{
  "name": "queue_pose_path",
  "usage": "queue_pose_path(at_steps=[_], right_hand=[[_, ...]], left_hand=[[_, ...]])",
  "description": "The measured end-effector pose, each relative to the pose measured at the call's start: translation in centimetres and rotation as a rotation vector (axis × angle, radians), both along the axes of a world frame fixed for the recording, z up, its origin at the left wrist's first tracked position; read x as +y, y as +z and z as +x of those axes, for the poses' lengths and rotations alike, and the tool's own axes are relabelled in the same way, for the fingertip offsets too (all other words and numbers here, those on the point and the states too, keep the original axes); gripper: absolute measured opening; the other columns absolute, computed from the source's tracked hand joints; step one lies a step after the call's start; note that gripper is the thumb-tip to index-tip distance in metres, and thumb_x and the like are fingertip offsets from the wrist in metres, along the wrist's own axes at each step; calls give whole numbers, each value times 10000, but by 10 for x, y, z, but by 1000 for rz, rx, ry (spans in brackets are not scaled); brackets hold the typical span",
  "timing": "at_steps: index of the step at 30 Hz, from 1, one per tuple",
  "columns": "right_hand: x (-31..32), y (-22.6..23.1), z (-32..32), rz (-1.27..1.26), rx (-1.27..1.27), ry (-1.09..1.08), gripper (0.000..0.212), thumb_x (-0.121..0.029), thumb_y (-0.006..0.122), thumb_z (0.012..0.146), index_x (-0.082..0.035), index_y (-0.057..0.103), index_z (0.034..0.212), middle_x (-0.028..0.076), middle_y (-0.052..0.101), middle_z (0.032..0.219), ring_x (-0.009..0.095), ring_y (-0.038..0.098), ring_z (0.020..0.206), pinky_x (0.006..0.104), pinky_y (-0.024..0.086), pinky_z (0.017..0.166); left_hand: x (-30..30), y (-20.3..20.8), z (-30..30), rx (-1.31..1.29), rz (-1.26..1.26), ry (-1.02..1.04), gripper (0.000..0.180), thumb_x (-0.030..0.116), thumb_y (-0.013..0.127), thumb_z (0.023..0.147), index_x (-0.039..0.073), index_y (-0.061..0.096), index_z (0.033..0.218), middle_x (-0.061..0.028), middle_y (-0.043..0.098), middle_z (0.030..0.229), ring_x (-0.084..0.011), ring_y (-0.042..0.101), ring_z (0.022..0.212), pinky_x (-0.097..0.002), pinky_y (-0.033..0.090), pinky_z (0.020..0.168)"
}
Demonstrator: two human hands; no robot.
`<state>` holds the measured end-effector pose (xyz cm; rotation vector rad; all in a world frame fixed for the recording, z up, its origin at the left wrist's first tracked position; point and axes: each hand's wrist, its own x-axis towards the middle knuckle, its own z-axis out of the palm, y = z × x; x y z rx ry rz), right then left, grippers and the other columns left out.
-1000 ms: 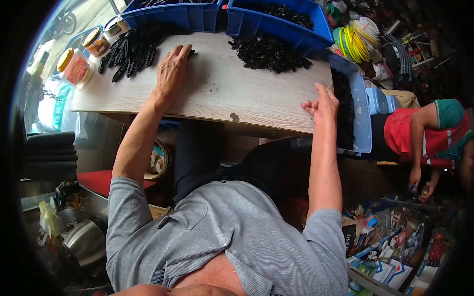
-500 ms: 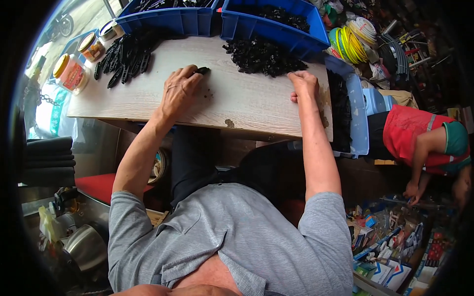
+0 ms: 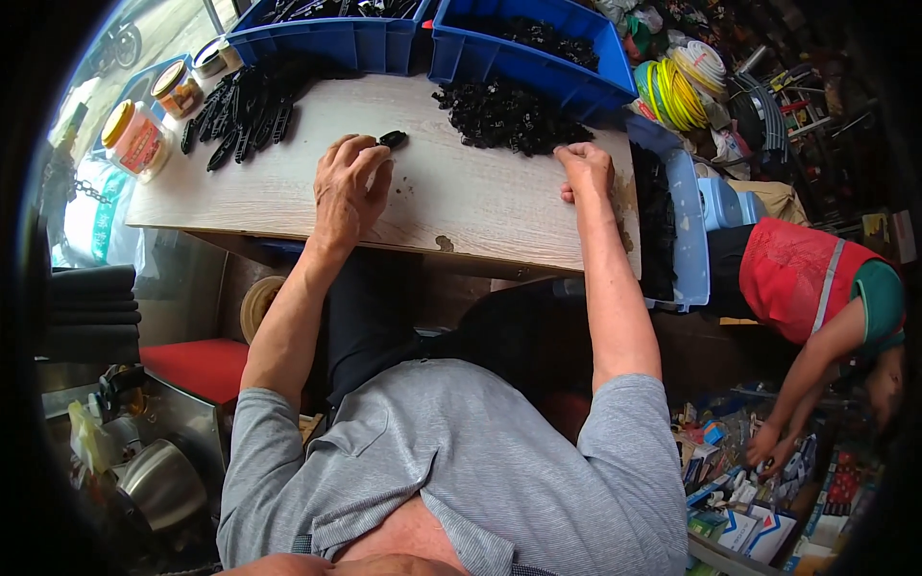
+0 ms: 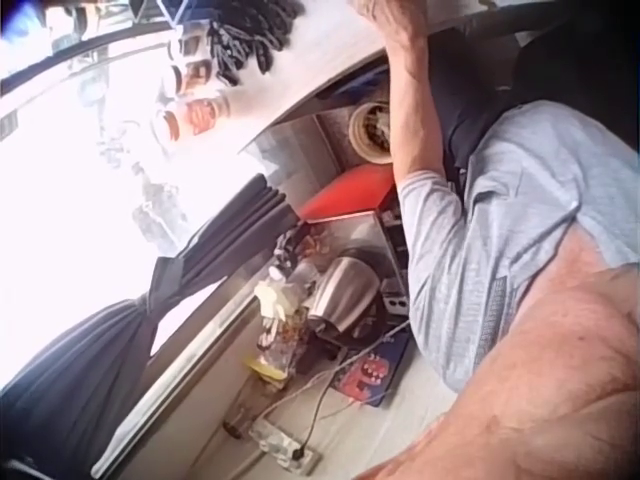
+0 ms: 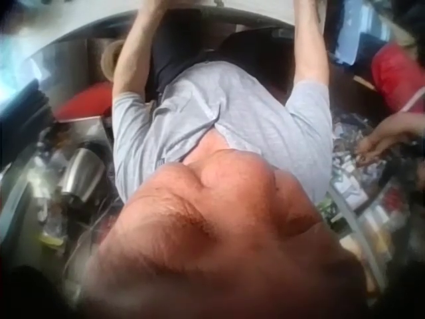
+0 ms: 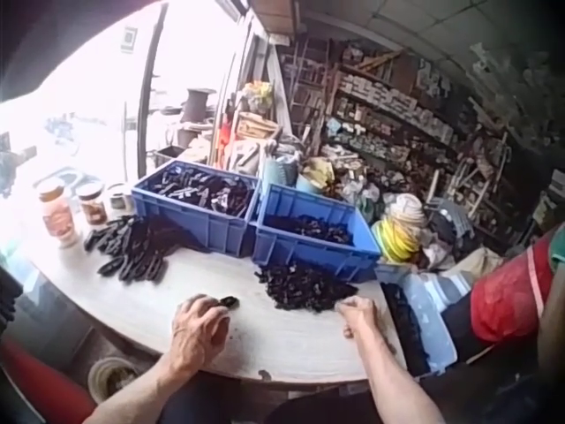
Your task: Assembling small black plastic components at a workshop workbench.
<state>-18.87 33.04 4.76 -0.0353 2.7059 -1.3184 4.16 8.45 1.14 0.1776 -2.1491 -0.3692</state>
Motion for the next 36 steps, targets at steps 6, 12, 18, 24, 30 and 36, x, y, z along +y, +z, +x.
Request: queue_pose_path(at_steps=[6,12,18,24,30,36], right_hand=[[-6,6,2,14,-3,55,195,-227,726,842,-85,700,973,38,614,723,121,492,426,277,424,359],[-3,5,3,1,9,128,221,-251,735,840,-82,701,978,28,583,678,118,488,427,277,428,366],[-10,12,5,53,-65,95,285,-289,734,844,-48,689,991,34,581,681,119,489,432,278,426,366],[-13,8,-1,55,-134,49,239,-245,719,830,-48,715,966,51,623,698,138,552,462,292,461,382],[-11,6,-1,-13,-153,-3,234,-219,699,822,-41,713,973,70,619,709,153,566,479,290,475,391],[-2,4,0,-58,-163,10,215,-213,687,828,-18,688,917,63,588,678,166,566,477,310,498,401]], left_hand=[[0,1,2,-32,73,15,185,48,712,785,79,677,964,-92,681,997,-305,633,998,-409,485,898],[-2,-2,0,17,95,31,173,80,705,781,108,661,945,-66,674,941,-281,626,953,-405,472,817],[-1,2,2,-1,117,33,169,51,708,789,61,687,957,-89,684,953,-289,646,934,-391,499,842],[-1,5,2,-11,157,42,148,55,716,792,55,690,938,-92,684,946,-291,645,932,-387,496,844],[-1,6,2,13,141,53,152,52,717,799,53,684,948,-94,686,955,-293,644,929,-388,491,850],[8,10,5,72,93,41,135,22,701,822,51,685,953,-86,689,954,-249,657,903,-356,505,807]])
